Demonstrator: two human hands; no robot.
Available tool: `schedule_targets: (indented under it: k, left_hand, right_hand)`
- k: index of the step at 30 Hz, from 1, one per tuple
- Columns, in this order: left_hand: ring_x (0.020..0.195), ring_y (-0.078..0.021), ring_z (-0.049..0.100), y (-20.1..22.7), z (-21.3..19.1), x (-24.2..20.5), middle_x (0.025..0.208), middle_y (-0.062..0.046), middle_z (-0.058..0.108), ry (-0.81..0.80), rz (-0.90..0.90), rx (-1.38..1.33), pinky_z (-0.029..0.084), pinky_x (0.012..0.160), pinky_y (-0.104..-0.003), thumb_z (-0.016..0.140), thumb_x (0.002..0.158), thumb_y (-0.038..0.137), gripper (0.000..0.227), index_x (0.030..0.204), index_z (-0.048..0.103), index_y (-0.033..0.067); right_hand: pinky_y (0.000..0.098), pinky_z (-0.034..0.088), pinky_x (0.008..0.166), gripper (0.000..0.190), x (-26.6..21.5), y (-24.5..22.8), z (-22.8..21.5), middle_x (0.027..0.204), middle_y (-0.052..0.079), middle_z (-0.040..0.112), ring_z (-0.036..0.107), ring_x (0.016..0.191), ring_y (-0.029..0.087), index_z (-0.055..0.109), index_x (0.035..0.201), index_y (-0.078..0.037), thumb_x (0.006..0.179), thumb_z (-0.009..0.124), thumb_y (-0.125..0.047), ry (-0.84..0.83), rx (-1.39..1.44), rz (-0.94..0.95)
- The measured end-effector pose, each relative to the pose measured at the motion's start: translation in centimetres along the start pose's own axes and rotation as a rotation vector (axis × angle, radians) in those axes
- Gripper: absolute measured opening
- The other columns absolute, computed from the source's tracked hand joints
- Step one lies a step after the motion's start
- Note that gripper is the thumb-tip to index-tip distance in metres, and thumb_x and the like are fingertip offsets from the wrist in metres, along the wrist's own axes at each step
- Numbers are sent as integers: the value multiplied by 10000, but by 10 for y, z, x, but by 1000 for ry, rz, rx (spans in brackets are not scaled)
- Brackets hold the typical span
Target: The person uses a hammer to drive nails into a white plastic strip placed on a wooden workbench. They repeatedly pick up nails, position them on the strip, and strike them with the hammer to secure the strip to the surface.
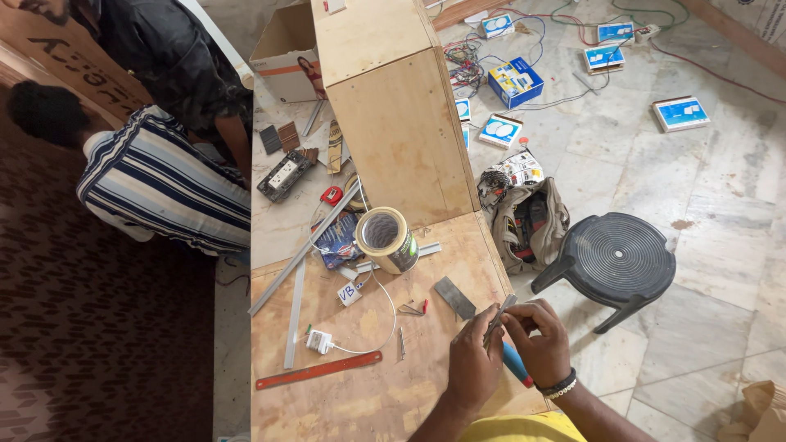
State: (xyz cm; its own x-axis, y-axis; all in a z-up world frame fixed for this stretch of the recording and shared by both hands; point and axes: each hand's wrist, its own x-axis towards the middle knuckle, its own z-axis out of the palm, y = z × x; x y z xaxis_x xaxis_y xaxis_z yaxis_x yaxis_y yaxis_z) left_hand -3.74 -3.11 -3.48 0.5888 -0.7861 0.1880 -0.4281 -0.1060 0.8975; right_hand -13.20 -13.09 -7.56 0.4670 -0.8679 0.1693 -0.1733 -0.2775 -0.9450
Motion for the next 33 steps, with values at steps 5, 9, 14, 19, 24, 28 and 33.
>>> schedule_targets:
  k: [5, 9, 14, 19, 24, 28, 33]
  left_hand:
    - [1076, -381, 715, -5, -2, -1, 1171, -235, 723, -26, -26, 14, 567, 915, -424, 649, 951, 37, 353, 1298, 636, -31]
    - [1071, -373, 725, -6, 0, -2, 1161, -237, 725, -32, -30, -8, 574, 906, -419, 648, 944, 35, 355, 1293, 644, -29]
    - [1062, -374, 725, -5, -1, 0, 1148, -241, 732, -39, -16, 49, 568, 903, -416, 658, 938, 41, 360, 1291, 658, -28]
    - [1018, -368, 739, 0, 4, 6, 1107, -246, 740, -84, 3, 79, 585, 851, -399, 661, 966, 62, 329, 1280, 663, -35]
    - [897, -309, 777, 10, 17, 13, 1039, -220, 754, -151, -143, 55, 603, 784, -372, 631, 964, 73, 348, 1300, 651, -17]
    - [906, -300, 773, 12, 29, 14, 1034, -217, 756, -130, -161, 64, 598, 790, -369, 628, 953, 58, 366, 1309, 640, -23]
    - [937, -301, 773, 11, 31, 18, 1059, -213, 760, -85, -75, 54, 593, 831, -374, 628, 953, 68, 354, 1292, 657, -28]
  right_hand:
    - [255, 530, 602, 105, 2, 0, -3, 826, 39, 673, 645, 640, 105, 747, 904, -40, 811, 789, -65, -34, -24, -37]
    - [256, 524, 606, 108, 2, 2, -2, 814, 32, 665, 625, 646, 107, 723, 890, -40, 791, 766, -35, -27, -11, -126]
    - [265, 522, 605, 132, 2, 4, -3, 778, 33, 641, 607, 635, 121, 724, 880, -50, 760, 778, -35, -37, -65, -112]
    - [273, 510, 581, 147, 5, 1, -17, 778, 35, 661, 601, 626, 127, 744, 892, -59, 761, 810, -63, -5, -21, -109]
    - [271, 513, 588, 103, 10, 12, -28, 786, 36, 671, 609, 627, 129, 743, 890, -53, 801, 794, -58, -43, 7, -84]
    - [271, 524, 600, 98, 13, 23, -30, 797, 43, 673, 632, 635, 127, 731, 892, -48, 809, 782, -50, -32, 6, -77]
    - [269, 527, 628, 146, 30, 19, -44, 838, 69, 664, 644, 688, 136, 703, 923, -31, 802, 784, -15, -49, 52, -183]
